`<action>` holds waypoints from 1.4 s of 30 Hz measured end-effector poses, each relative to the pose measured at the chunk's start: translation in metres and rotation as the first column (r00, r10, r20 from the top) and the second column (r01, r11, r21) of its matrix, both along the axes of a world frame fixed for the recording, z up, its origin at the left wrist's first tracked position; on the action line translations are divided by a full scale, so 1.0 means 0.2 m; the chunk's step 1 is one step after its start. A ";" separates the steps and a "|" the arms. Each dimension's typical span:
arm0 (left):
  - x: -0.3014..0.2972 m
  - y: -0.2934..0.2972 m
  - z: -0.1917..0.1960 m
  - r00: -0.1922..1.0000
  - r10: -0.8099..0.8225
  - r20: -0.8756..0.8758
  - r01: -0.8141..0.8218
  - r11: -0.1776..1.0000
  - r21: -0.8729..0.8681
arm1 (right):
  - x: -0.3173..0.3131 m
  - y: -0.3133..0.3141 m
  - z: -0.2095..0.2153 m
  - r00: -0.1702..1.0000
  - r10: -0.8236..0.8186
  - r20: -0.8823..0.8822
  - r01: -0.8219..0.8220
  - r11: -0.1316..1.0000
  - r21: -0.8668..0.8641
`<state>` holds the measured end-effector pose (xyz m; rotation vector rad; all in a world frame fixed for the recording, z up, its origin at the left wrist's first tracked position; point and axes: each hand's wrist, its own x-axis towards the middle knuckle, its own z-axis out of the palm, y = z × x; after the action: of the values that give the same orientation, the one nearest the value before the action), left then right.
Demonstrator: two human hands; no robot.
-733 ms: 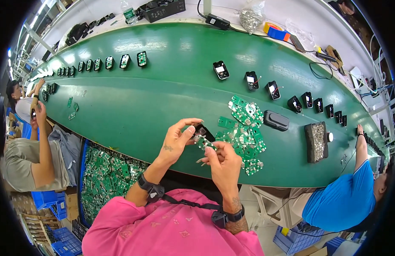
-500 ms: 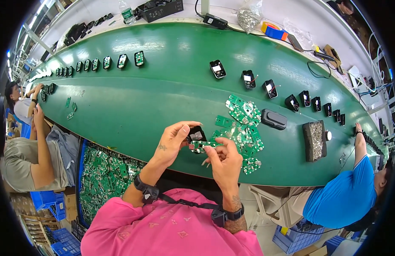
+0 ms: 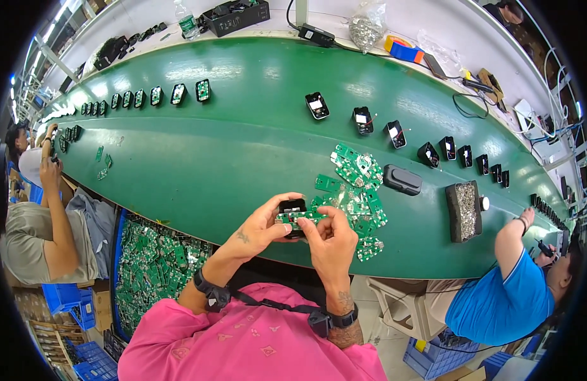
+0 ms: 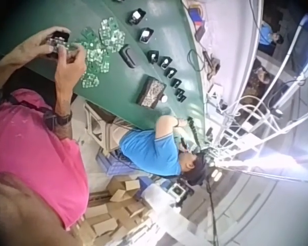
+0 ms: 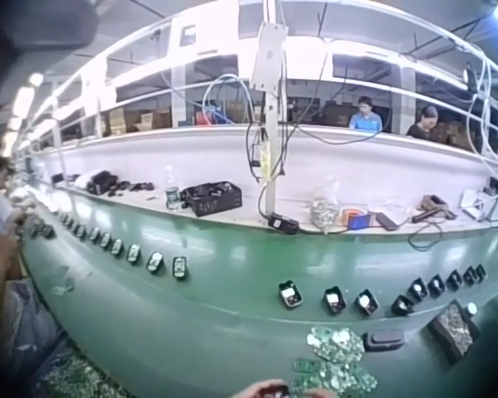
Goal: Assembling printed circuit boards into black plastic housings on a production line.
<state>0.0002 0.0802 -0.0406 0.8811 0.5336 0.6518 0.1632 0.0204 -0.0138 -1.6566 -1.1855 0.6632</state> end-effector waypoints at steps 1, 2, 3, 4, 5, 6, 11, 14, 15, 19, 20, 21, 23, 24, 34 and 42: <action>0.01 0.00 -0.01 1.000 0.019 -0.023 -0.019 0.999 -0.028 | -0.01 0.00 0.00 1.000 0.001 0.000 -0.001 1.000 0.001; 0.01 -0.01 -0.03 1.000 0.020 -0.023 -0.020 0.999 -0.028 | -0.02 -0.01 0.00 0.988 -0.009 0.153 -0.010 0.992 0.123; 0.02 -0.02 -0.04 0.991 0.108 -0.078 -0.099 0.989 0.109 | -0.04 -0.01 0.00 0.953 -0.038 0.300 -0.037 0.970 0.241; 0.04 -0.03 -0.03 0.973 0.196 -0.120 -0.163 0.956 0.246 | -0.06 -0.01 0.02 0.953 -0.041 0.301 -0.033 0.971 0.238; 0.04 -0.05 -0.01 0.974 0.192 -0.120 -0.158 0.957 0.242 | -0.09 0.00 0.04 0.972 -0.014 0.234 -0.041 0.973 0.226; 0.05 -0.07 0.02 0.949 0.247 -0.193 -0.176 0.930 0.324 | -0.11 0.00 0.06 0.986 0.013 0.165 -0.049 0.975 0.215; 0.07 -0.13 0.10 0.843 0.444 -0.303 -0.187 0.771 0.608 | -0.13 -0.01 0.02 1.000 0.010 0.008 -0.012 0.976 0.220; 0.09 -0.15 0.10 0.840 0.479 -0.254 -0.199 0.708 0.678 | -0.15 -0.02 0.00 0.994 0.027 -0.101 0.002 0.963 0.270; 0.09 -0.15 0.10 0.830 0.503 -0.241 -0.206 0.679 0.705 | -0.15 -0.03 -0.01 0.985 0.043 -0.169 0.007 0.959 0.284; 0.09 -0.17 0.12 0.816 0.530 -0.228 -0.185 0.615 0.766 | -0.16 -0.04 -0.01 0.945 0.076 -0.319 0.025 0.953 0.301; 0.09 -0.17 0.12 0.817 0.529 -0.227 -0.186 0.616 0.766 | -0.16 -0.04 -0.01 0.945 0.075 -0.317 0.025 0.953 0.300; 0.08 -0.18 0.12 0.821 0.522 -0.231 -0.195 0.637 0.746 | -0.16 -0.05 0.00 0.940 0.077 -0.332 0.022 0.958 0.285; 0.08 -0.18 0.12 0.826 0.514 -0.233 -0.205 0.658 0.725 | -0.16 -0.05 0.00 0.935 0.079 -0.345 0.018 0.963 0.269; 0.08 -0.18 0.12 0.826 0.518 -0.223 -0.209 0.648 0.733 | -0.16 -0.05 0.00 0.935 0.087 -0.345 0.013 0.961 0.276; 0.05 -0.19 0.13 0.888 0.382 -0.256 -0.184 0.805 0.564 | -0.07 -0.07 0.04 0.854 0.246 -0.459 -0.166 0.964 0.208; 0.03 -0.19 0.16 0.893 0.360 -0.271 -0.179 0.836 0.519 | -0.08 -0.10 0.01 0.854 0.244 -0.459 -0.153 0.962 0.228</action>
<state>0.0072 0.0413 -0.0083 1.4319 0.8615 0.9173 0.1476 0.0001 -0.0113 -1.1254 -1.0174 1.0010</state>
